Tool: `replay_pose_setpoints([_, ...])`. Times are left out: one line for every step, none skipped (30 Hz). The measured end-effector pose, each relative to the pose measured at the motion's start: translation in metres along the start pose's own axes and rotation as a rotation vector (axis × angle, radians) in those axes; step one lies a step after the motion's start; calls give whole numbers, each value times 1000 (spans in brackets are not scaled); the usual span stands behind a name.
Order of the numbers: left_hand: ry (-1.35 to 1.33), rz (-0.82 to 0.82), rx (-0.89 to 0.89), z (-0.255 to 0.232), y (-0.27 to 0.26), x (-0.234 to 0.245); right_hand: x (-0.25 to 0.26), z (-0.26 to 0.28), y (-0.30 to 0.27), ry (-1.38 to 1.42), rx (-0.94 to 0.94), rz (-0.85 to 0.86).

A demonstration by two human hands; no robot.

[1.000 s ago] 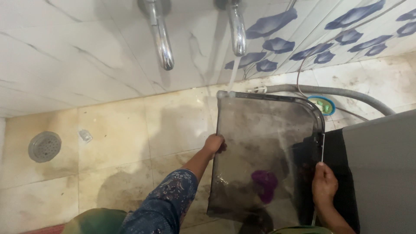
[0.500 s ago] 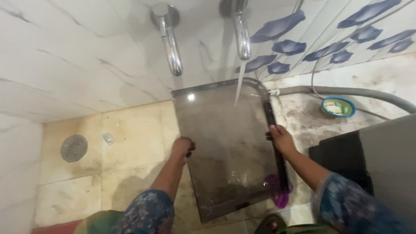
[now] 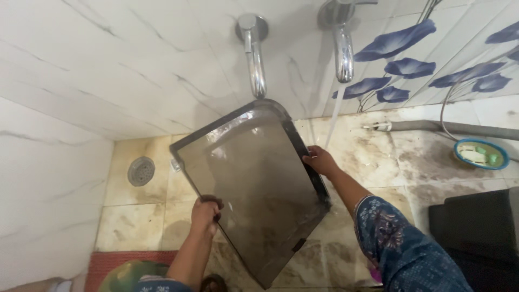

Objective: The person removes the transparent door of a top-loading washing machine, scrubs it with a purple cloth, rinses it under a wall-mounted tap, and places it back on the machine. They then fill a blue mug with water from the tap and pour it onto the machine's control panel.

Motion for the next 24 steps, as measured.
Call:
replay_pose_setpoints([-17, -16, 2, -1, -5, 4, 5, 2, 2, -96, 17, 8])
replay_pose_setpoints([-74, -31, 9, 1, -10, 5, 14, -1, 2, -156, -10, 14])
replay_pose_setpoints([-130, -47, 16, 4, -16, 7, 24, -7, 1, -195, -81, 23])
replay_pose_setpoints([-188, -63, 25, 8, -22, 9, 33, -17, -2, -211, -205, 37])
replay_pose_setpoints([-211, -76, 54, 13, -26, 11, 39, -29, -8, -191, -351, 66])
replay_pose_setpoints([-237, -91, 83, 19, -30, 13, 42, -41, -15, -175, -499, 95])
replay_pose_setpoints([-262, -106, 111, 25, -31, 15, 39, -50, -22, -128, -603, 152])
replay_pose_setpoints([-323, -89, 141, 32, -30, 13, 33, -58, -30, -82, -686, 209])
replay_pose_setpoints([-384, -71, 170, 41, -29, 10, 24, -64, -37, -30, -748, 287])
replay_pose_setpoints([-447, -54, 198, 50, -27, 6, 16, -66, -38, 38, -747, 303])
replay_pose_setpoints([-487, -17, 200, 58, -25, 1, 9, -68, -40, 107, -746, 319])
replay_pose_setpoints([-528, 20, 203, 67, -24, -5, 2, -70, -42, 176, -745, 335])
replay_pose_setpoints([-569, 57, 205, 77, -24, -11, 0, -69, -41, 323, -687, 281])
replay_pose_setpoints([-579, 36, 227, 86, -23, -15, 3, -65, -38, 467, -623, 226])
replay_pose_setpoints([-588, 15, 250, 95, -24, -20, 7, -61, -35, 610, -555, 170])
replay_pose_setpoints([-598, -9, 269, 101, -27, -21, 11, -61, -36, 615, -554, 162])
replay_pose_setpoints([-589, 34, 229, 101, -30, -23, 19, -61, -39, 621, -553, 155])
replay_pose_setpoints([-578, 80, 194, 100, -36, -26, 28, -61, -43, 625, -554, 142])
replay_pose_setpoints([-567, 126, 158, 95, -42, -29, 35, -60, -47, 630, -528, 134])
replay_pose_setpoints([-485, 121, 150, 93, -50, -28, 45, -61, -56, 632, -503, 118])
replay_pose_setpoints([-404, 117, 141, 89, -61, -22, 55, -61, -65, 635, -479, 102])
replay_pose_setpoints([-326, 114, 128, 80, -67, -19, 66, -57, -70, 667, -444, 75])
replay_pose_setpoints([-333, 73, 88, 66, -70, -12, 77, -51, -76, 698, -409, 49])
replay_pose_setpoints([-335, 22, 46, 49, -73, 4, 82, -44, -80, 734, -377, 33])
Point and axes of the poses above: each hand's wrist, its own y-axis towards the middle knuckle, its own x-axis out of the back of the hand, z = x × y, the point moved 7 cm from there along y, towards the middle knuckle, and after that the axes turned 8 degrees about y, right-handed, at the moved point
